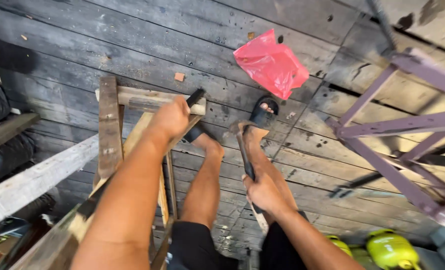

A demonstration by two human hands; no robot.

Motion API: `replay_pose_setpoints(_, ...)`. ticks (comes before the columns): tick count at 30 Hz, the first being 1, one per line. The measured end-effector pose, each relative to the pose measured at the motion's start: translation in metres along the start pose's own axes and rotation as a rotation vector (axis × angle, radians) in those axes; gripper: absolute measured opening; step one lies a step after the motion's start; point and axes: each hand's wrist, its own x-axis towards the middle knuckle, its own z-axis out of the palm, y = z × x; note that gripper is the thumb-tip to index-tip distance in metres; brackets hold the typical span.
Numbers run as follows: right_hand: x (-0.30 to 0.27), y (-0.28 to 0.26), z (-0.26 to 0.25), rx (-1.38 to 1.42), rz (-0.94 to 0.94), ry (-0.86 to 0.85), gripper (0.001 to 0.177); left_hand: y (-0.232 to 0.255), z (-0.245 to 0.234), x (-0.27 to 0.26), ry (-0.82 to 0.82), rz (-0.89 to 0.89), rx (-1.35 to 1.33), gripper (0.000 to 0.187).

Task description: Assemble a wooden structure by hammering nails into wood pieces.

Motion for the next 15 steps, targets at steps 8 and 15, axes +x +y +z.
replay_pose_setpoints(8,0.110,-0.016,0.010,0.087,-0.240,0.011,0.047,-0.057,0.084,0.071,-0.033,0.079,0.295,0.046)
replay_pose_setpoints(15,0.172,-0.083,0.014,-0.360,-0.316,0.136,0.046,-0.060,0.086,0.072,-0.095,0.156,0.414,0.050)
